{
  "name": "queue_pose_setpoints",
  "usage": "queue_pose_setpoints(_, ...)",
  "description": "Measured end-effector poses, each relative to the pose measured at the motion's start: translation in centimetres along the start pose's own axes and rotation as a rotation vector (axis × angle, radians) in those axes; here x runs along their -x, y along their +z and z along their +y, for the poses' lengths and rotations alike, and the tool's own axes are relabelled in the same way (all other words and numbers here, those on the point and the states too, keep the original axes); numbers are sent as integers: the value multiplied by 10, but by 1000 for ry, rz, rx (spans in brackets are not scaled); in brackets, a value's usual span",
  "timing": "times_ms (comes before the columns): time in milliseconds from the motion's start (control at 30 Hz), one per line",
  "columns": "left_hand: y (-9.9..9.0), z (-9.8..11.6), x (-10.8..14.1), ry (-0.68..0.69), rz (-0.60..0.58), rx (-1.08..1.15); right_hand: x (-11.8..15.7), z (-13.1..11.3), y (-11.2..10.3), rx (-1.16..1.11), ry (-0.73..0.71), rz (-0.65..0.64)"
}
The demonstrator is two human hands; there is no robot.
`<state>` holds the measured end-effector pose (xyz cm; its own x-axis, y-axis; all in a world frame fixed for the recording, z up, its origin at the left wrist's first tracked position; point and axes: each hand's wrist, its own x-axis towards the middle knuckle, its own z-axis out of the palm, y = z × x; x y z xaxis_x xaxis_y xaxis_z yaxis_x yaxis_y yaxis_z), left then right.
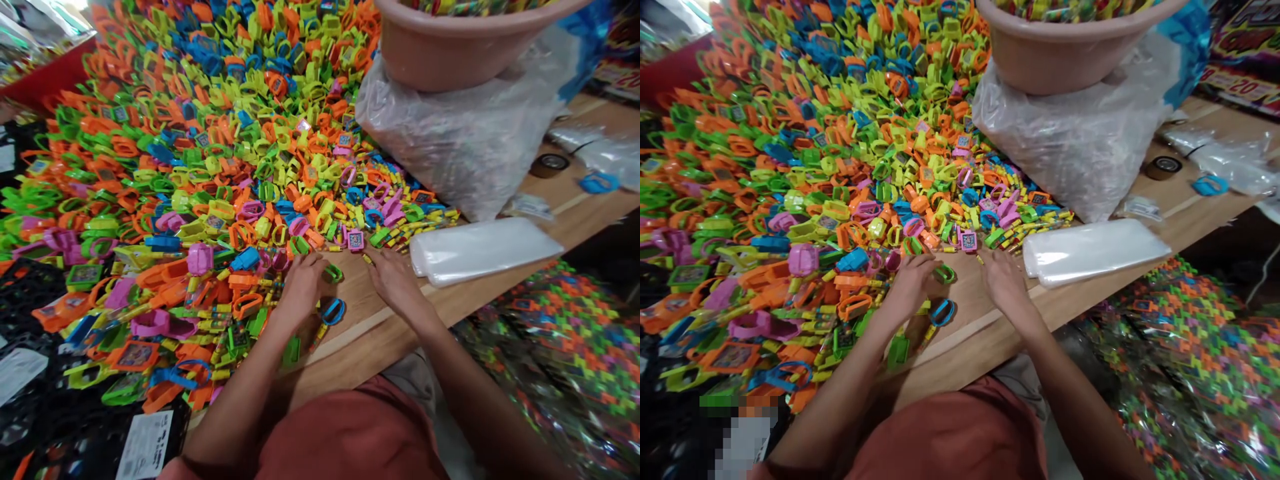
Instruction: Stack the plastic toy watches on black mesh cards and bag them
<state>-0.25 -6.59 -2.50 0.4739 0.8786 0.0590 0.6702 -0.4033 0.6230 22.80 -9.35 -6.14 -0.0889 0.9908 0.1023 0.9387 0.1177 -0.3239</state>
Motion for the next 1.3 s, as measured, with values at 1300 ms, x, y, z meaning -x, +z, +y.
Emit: queue_pose_setpoints(1300, -23, 42, 18, -606, -37, 1140, 30, -48, -31, -1386, 80, -435)
